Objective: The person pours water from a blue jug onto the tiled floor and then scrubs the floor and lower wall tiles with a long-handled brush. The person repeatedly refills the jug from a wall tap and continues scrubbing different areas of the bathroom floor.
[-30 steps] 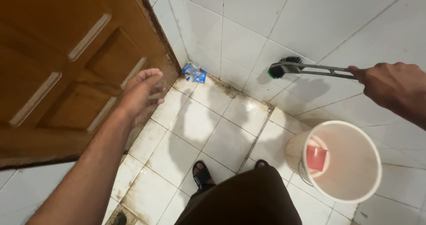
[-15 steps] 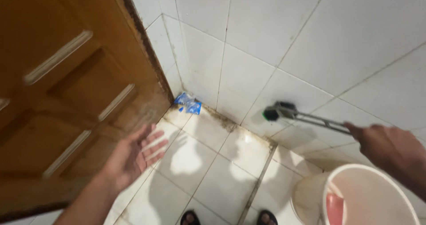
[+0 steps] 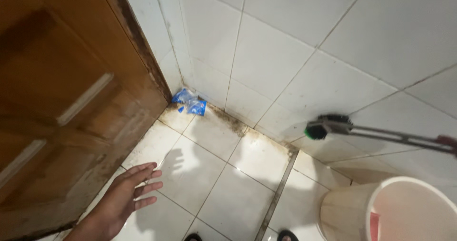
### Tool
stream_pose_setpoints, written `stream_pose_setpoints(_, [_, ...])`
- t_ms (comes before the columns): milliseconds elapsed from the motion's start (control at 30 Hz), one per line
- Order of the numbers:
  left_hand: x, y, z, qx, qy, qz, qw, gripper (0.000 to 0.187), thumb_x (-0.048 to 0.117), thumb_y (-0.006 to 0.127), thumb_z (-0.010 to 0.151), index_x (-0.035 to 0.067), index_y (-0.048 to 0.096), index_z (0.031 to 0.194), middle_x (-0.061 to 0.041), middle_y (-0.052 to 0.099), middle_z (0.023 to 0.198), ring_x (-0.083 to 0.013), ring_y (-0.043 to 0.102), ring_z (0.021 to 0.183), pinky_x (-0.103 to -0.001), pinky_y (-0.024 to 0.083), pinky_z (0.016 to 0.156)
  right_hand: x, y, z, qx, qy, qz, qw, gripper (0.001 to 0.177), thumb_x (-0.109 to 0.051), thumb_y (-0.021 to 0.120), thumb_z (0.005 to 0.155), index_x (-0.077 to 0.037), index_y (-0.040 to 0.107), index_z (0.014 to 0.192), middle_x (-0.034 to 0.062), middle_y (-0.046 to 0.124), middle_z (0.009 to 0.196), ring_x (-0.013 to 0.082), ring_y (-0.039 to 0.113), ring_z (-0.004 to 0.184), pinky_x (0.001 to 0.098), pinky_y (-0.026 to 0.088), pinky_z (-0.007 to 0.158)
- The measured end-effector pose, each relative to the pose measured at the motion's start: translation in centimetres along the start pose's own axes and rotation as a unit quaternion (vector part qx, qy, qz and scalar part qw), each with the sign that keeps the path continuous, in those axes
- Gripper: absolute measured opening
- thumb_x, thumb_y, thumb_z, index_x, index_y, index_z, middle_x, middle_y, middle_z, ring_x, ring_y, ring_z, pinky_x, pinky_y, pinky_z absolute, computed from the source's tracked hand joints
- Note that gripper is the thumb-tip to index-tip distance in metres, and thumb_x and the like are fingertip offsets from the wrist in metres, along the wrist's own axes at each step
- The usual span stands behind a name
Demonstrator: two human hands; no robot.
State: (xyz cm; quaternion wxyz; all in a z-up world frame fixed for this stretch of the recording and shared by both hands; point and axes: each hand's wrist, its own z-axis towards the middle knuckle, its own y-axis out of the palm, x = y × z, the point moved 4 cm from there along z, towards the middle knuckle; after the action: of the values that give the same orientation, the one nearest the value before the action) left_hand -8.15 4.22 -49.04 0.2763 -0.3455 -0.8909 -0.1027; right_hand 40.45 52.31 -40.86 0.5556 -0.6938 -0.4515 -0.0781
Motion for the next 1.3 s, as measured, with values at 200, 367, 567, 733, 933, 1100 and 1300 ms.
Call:
stream_pose_setpoints(200, [0.8,1.6,1.9,-0.011,0.028,-0.016,0.999,0.051,0.040,0.059,0.098,0.011,0.058,0.140,-0.007,0.068,0.135,-0.0238,0.065,0.122,-0.044,0.051,0.098,-1.8,-2.3,1.6,0.036,-0.021,0.014,0.999,0.058,-0.013,0.054,0.099,-0.038,0.051,0.151,0.0002,0.076,0.086,0.0169,0.073,0.061,0.0349,0.060,0.055])
stream_pose_setpoints(367, [3.0,2.6,4.3,-0.026,0.081,-0.027,0.996,0.047,0.034,0.051,0.099,0.011,0.054,0.141,-0.006,0.067,0.134,-0.0232,0.064,0.120,-0.042,0.052,0.095,-5.8,-4.5,1.6,0.030,-0.029,0.033,0.999,0.057,-0.013,0.056,0.098,-0.036,0.053,0.150,0.0005,0.076,0.088,0.0179,0.073,0.062,0.0361,0.060,0.055])
stream_pose_setpoints(567, [4.3,2.8,6.4,-0.037,0.110,-0.019,0.993,0.044,0.028,0.047,0.100,0.011,0.053,0.140,-0.008,0.065,0.134,-0.0225,0.066,0.117,-0.041,0.053,0.092,-7.0,-0.9,1.5,-0.064,-0.050,-0.029,0.996,0.064,-0.017,0.056,0.100,-0.033,0.043,0.160,-0.0012,0.074,0.078,0.0123,0.069,0.058,0.0309,0.059,0.050])
stream_pose_setpoints(733, [3.8,2.6,6.7,-0.025,0.109,0.016,0.994,0.044,0.032,0.053,0.099,0.011,0.055,0.137,-0.005,0.064,0.130,-0.0204,0.065,0.115,-0.040,0.053,0.091,-3.0,8.2,3.8,-0.062,-0.069,-0.062,0.994,0.057,-0.016,0.054,0.102,-0.027,0.044,0.157,-0.0004,0.077,0.084,0.0107,0.072,0.060,0.0279,0.062,0.054])
stream_pose_setpoints(933, [2.5,2.5,6.6,-0.012,0.097,0.021,0.995,0.042,0.032,0.055,0.098,0.010,0.056,0.134,-0.005,0.065,0.127,-0.0207,0.065,0.114,-0.040,0.054,0.090,0.3,20.9,7.9,-0.068,-0.086,-0.032,0.993,0.048,-0.012,0.055,0.100,-0.023,0.053,0.146,-0.0005,0.080,0.086,0.0102,0.074,0.062,0.0268,0.063,0.056])
stream_pose_setpoints(1100, [1.4,2.9,6.9,-0.013,0.091,0.018,0.996,0.044,0.032,0.056,0.098,0.010,0.056,0.135,-0.005,0.065,0.127,-0.0209,0.065,0.114,-0.040,0.054,0.090,0.1,24.8,10.7,-0.031,-0.110,0.025,0.993,0.041,-0.009,0.056,0.099,-0.020,0.061,0.138,-0.0006,0.083,0.088,0.0097,0.076,0.064,0.0259,0.063,0.058])
stream_pose_setpoints(1300, [-0.1,3.1,7.6,-0.004,0.073,0.006,0.997,0.044,0.032,0.056,0.097,0.012,0.057,0.136,-0.004,0.066,0.127,-0.0205,0.066,0.115,-0.039,0.054,0.090,-5.0,20.1,11.2,-0.049,-0.136,-0.052,0.988,0.021,-0.016,0.053,0.104,-0.019,0.067,0.120,-0.0029,0.083,0.089,0.0083,0.077,0.070,0.0245,0.064,0.061])
